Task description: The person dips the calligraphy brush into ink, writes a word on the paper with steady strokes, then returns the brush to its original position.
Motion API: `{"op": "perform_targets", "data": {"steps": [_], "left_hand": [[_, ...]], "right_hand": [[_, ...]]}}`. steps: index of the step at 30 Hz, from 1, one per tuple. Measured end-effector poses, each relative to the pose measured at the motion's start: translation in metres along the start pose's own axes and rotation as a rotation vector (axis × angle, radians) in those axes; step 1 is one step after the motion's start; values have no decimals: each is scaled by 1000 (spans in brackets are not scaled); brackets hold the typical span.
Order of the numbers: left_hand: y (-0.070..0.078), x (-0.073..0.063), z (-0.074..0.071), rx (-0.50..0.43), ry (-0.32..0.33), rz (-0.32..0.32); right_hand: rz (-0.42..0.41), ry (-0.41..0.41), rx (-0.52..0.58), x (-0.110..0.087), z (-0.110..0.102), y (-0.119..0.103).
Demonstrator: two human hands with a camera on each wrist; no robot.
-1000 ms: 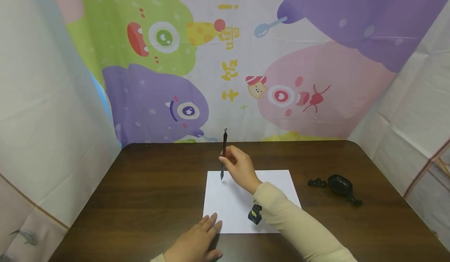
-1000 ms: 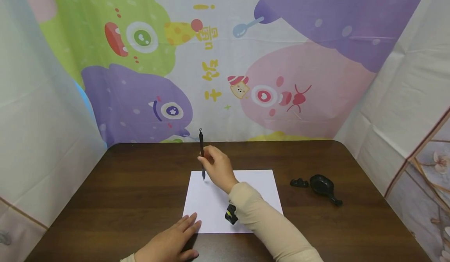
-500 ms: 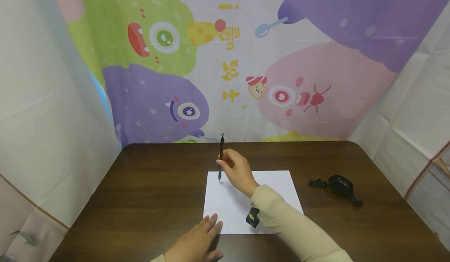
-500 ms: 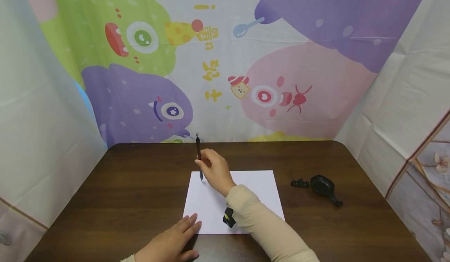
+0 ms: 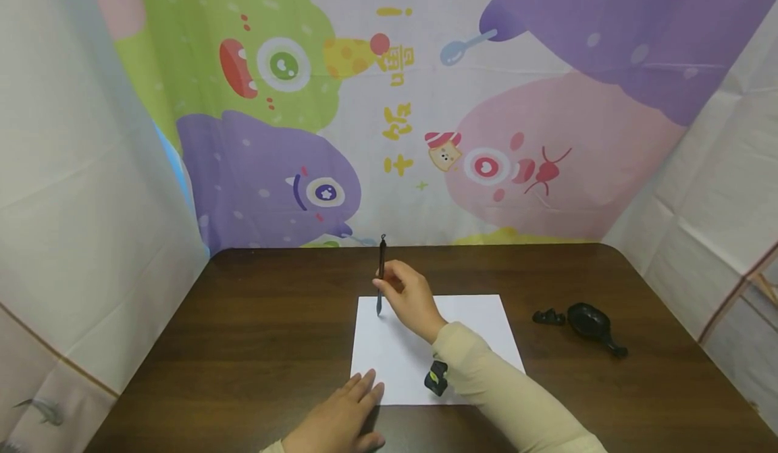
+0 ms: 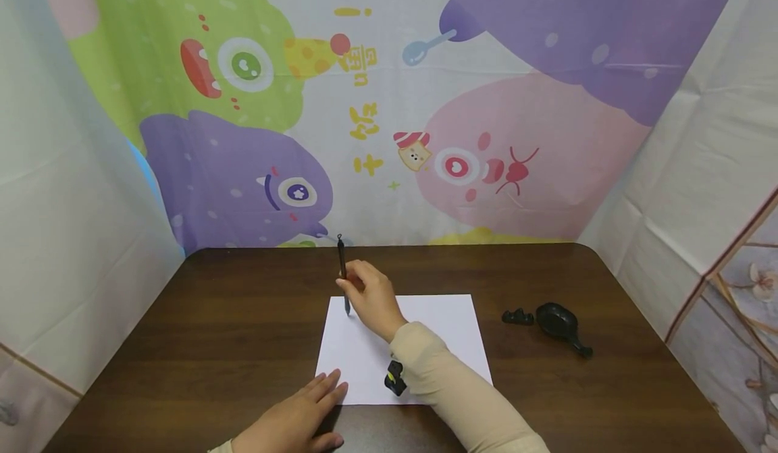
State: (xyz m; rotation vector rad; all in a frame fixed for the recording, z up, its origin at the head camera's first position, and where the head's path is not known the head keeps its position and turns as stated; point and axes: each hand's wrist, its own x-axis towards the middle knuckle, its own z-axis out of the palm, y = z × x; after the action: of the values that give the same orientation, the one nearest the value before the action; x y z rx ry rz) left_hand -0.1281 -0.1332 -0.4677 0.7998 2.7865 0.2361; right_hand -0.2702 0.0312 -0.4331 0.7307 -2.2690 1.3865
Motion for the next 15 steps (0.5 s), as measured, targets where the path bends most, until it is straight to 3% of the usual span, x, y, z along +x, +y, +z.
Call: {"op": "perform_targets", "data": {"steps": [15], "left_hand": [[-1, 0, 2, 22, 14, 16]], "right_hand": [[5, -24, 7, -3, 1, -1]]}}
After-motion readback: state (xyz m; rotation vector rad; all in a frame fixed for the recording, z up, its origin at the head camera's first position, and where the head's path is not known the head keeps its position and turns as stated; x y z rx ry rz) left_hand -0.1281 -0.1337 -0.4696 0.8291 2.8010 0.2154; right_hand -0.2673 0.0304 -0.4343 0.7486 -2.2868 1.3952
